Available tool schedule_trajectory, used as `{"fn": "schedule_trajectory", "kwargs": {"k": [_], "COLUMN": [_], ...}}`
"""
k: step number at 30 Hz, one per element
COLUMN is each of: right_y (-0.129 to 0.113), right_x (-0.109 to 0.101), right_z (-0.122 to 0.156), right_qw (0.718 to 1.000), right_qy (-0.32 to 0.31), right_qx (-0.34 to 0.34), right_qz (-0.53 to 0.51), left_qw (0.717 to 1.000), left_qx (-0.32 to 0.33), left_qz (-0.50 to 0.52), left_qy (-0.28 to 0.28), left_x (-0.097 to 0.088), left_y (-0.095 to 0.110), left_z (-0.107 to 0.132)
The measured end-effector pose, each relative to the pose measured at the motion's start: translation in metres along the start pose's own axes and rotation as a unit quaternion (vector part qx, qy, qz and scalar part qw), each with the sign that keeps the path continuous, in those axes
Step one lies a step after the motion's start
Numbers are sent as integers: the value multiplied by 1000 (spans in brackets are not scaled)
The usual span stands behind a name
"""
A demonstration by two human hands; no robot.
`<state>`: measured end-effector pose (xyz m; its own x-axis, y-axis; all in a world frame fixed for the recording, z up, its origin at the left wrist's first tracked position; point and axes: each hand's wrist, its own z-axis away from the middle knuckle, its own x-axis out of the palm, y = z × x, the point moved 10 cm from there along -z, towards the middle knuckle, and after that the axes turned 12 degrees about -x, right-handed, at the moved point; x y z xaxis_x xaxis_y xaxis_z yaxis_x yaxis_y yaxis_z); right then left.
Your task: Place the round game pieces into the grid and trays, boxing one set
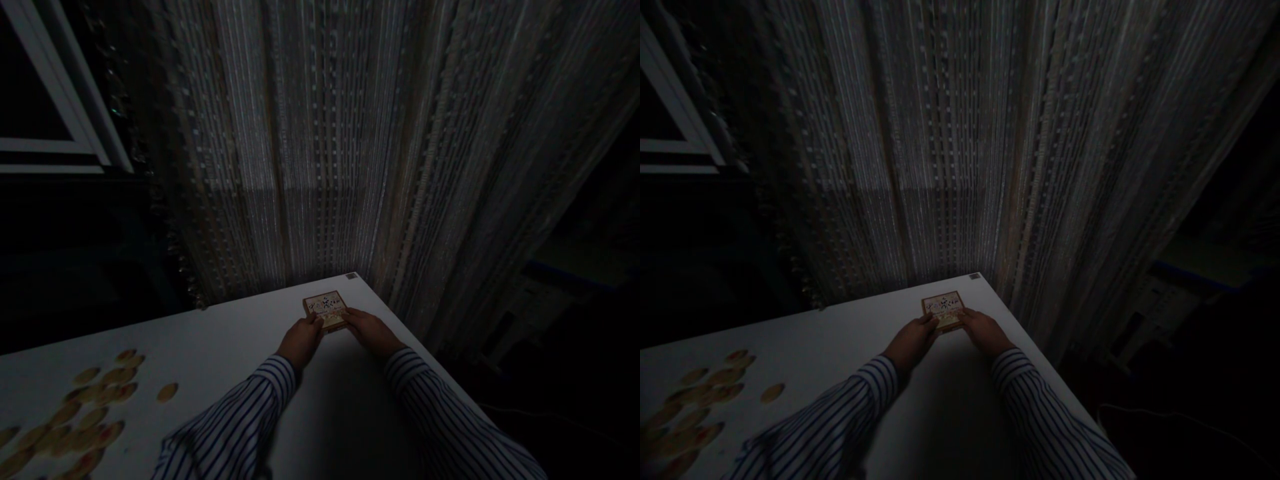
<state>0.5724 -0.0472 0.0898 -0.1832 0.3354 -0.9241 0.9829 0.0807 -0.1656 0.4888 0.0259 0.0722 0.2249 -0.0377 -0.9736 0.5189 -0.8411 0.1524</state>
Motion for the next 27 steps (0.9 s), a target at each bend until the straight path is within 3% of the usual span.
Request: {"fn": "schedule_trajectory", "kwargs": {"k": [27], "right_y": [2], "right_x": [4], "right_z": [0], "right_qw": [1000], "right_qy": [6], "right_qx": [2], "right_qz": [8], "left_qw": [1000], "left_qx": [-3], "left_qz": [12], "left_qy": [0], "left_x": [-4], "left_y": [0], "left_z": [2]}}
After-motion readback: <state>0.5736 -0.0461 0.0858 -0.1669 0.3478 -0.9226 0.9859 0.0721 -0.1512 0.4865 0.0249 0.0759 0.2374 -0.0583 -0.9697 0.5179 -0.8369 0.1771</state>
